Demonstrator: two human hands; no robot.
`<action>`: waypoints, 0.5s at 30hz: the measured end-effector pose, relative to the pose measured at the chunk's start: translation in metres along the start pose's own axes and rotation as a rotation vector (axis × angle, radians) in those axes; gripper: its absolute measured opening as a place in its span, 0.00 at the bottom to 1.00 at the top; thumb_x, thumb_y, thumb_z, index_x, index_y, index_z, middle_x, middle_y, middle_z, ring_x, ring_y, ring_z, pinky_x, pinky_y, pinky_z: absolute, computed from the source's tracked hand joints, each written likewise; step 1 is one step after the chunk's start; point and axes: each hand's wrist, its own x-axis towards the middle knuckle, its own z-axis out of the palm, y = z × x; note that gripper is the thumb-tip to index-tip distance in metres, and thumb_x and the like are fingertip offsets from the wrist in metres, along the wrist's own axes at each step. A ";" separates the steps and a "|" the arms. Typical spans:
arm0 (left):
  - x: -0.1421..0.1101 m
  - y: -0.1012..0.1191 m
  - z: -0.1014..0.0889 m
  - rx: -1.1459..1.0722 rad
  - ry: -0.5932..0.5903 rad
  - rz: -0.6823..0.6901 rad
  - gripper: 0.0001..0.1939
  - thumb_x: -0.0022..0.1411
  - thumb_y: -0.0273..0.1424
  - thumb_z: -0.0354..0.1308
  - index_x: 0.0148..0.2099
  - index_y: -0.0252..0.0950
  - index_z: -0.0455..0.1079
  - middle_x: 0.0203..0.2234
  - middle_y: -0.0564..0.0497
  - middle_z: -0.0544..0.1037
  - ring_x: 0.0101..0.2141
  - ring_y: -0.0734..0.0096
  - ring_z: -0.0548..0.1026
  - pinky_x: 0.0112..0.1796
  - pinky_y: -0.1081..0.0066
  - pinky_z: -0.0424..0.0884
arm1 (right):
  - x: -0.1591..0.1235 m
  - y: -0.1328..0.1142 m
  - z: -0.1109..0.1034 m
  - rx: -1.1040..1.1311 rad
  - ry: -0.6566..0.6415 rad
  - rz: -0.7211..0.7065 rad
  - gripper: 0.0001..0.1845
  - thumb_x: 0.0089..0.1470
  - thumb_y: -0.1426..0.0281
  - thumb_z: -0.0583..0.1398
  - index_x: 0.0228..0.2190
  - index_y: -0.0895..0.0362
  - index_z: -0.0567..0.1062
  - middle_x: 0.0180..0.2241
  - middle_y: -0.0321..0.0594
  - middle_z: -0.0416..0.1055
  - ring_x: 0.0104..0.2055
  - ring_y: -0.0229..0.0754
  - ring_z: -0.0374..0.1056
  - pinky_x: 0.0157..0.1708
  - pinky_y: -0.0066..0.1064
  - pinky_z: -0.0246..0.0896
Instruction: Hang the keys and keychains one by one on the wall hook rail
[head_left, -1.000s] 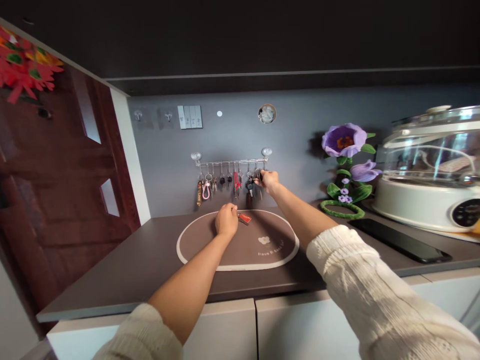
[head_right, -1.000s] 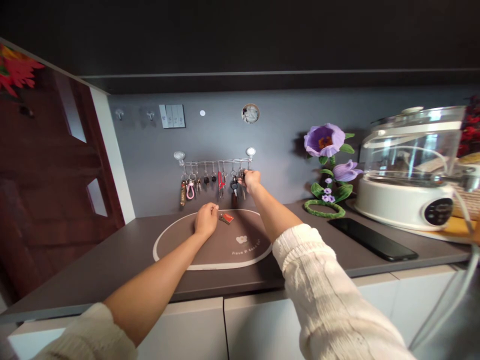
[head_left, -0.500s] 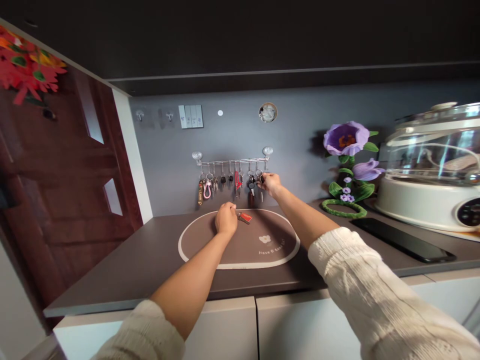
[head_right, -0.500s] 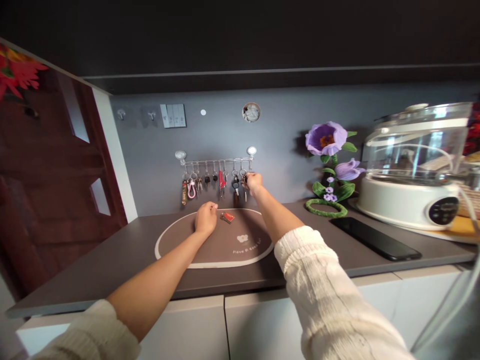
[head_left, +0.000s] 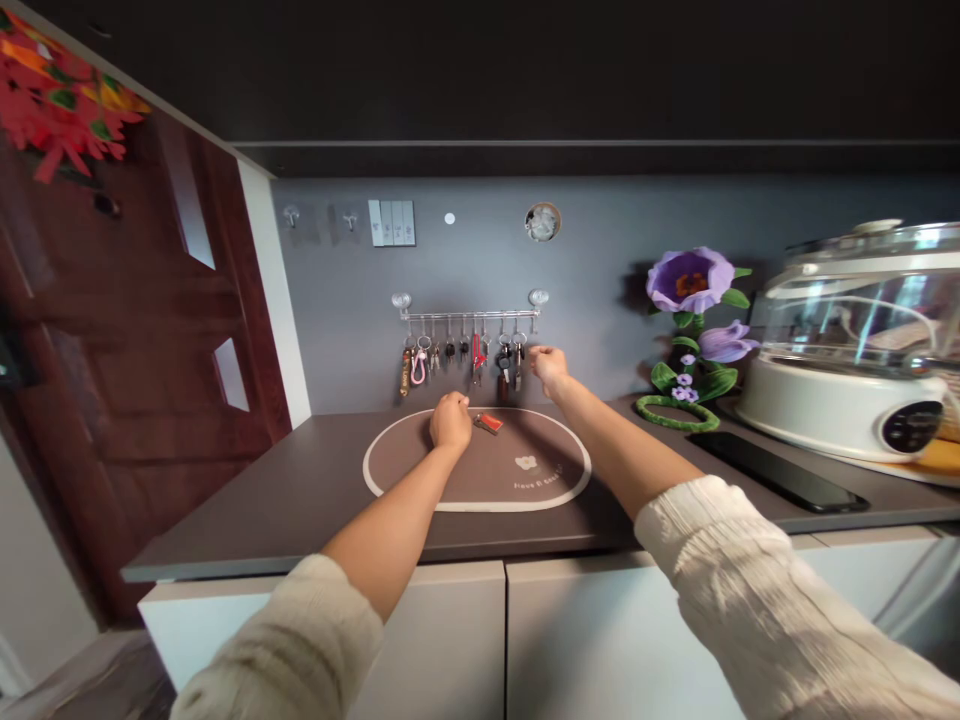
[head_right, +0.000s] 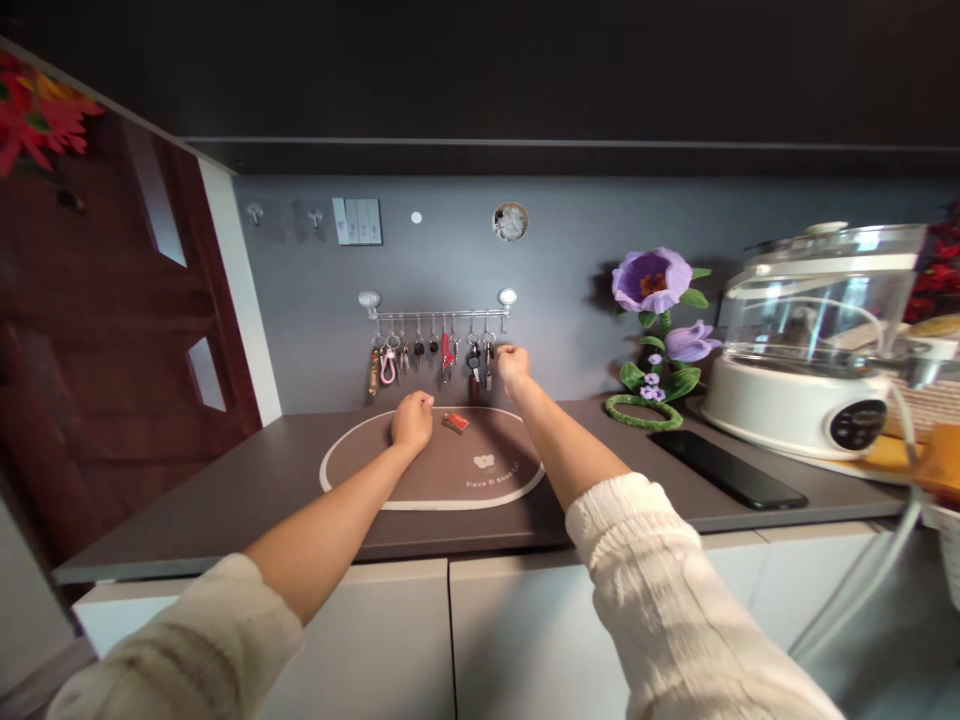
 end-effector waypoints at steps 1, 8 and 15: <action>0.000 0.000 0.000 -0.001 -0.001 -0.005 0.12 0.62 0.30 0.44 0.37 0.37 0.70 0.37 0.46 0.74 0.40 0.67 0.71 0.39 0.71 0.63 | -0.005 -0.002 0.000 -0.003 -0.014 -0.014 0.05 0.44 0.78 0.53 0.21 0.58 0.66 0.19 0.31 0.62 0.20 0.29 0.54 0.22 0.21 0.53; 0.001 -0.003 -0.002 0.002 -0.020 -0.021 0.12 0.61 0.29 0.45 0.38 0.37 0.70 0.38 0.46 0.74 0.40 0.68 0.71 0.39 0.72 0.63 | -0.046 -0.001 0.007 0.043 -0.145 -0.011 0.06 0.43 0.80 0.53 0.20 0.59 0.65 0.17 0.31 0.61 0.19 0.28 0.53 0.22 0.20 0.52; 0.005 -0.007 0.002 0.003 -0.072 -0.048 0.11 0.61 0.30 0.46 0.39 0.39 0.70 0.39 0.46 0.74 0.40 0.69 0.71 0.39 0.72 0.63 | -0.057 0.039 0.016 -0.282 -0.250 -0.037 0.04 0.44 0.75 0.56 0.22 0.60 0.70 0.19 0.33 0.65 0.20 0.30 0.57 0.25 0.22 0.54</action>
